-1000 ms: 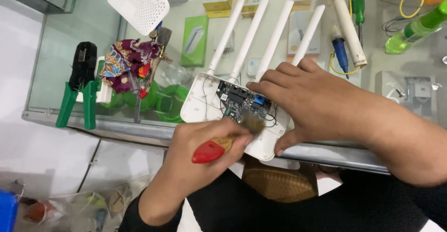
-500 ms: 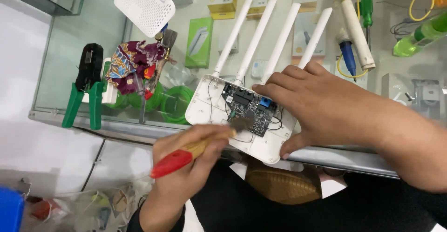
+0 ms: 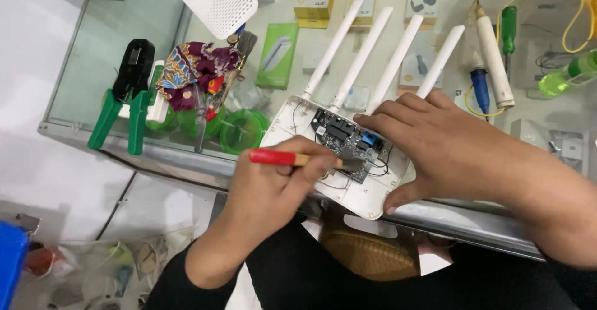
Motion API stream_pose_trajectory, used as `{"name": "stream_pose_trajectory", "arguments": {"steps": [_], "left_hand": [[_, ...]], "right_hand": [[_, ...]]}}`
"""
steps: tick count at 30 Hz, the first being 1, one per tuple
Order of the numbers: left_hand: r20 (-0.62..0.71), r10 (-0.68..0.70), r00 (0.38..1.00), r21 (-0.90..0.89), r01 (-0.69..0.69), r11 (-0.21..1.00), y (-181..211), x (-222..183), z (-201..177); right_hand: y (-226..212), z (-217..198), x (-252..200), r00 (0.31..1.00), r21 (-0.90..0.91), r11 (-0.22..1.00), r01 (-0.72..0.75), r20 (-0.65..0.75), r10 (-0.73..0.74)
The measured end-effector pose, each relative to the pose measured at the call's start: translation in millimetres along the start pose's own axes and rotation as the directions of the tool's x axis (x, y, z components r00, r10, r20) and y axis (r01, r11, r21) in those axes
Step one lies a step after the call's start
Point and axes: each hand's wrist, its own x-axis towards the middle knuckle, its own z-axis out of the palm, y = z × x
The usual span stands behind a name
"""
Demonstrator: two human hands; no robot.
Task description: Cleaning and probing a router circuit board during repair
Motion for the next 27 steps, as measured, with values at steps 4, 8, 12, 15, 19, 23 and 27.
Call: {"name": "stream_pose_trajectory", "arguments": {"steps": [4, 8, 12, 15, 19, 23, 27], "left_hand": [[-0.225, 0.166, 0.960, 0.473, -0.042, 0.880, -21.0, -12.7, -16.8], [-0.106, -0.029, 0.994, -0.151, 0.012, 0.988, 3.7, -6.7, -9.8], [-0.050, 0.164, 0.985, 0.304, -0.141, 0.942, -13.2, -2.0, -12.6], [-0.108, 0.121, 0.987, 0.156, -0.103, 0.982, -4.0, 7.0, -11.3], [0.006, 0.230, 0.973, 0.273, -0.223, 0.936, -13.2, 15.0, -5.4], [-0.159, 0.275, 0.948, 0.420, -0.187, 0.888, 4.9, 7.8, -9.6], [-0.019, 0.137, 0.990, 0.226, -0.130, 0.965, 4.3, 2.5, 0.2]], "right_hand": [[1.8, 1.6, -1.2, 1.000, -0.046, 0.999, -0.007, 0.015, 0.007], [-3.4, -5.5, 1.7, 0.997, 0.018, 0.999, -0.036, 0.063, 0.035], [-4.3, -4.3, 1.0, 0.994, 0.031, 0.997, -0.072, 0.084, 0.069], [-3.0, -6.0, -0.7, 0.994, 0.033, 0.996, -0.077, 0.085, 0.074], [-2.8, -3.3, -0.6, 0.996, 0.027, 0.998, -0.064, 0.065, 0.062], [-3.1, -4.9, -0.3, 0.997, 0.023, 0.998, -0.057, 0.059, 0.055], [-6.6, -7.7, 1.3, 0.992, 0.033, 0.996, -0.082, 0.100, 0.078]]}}
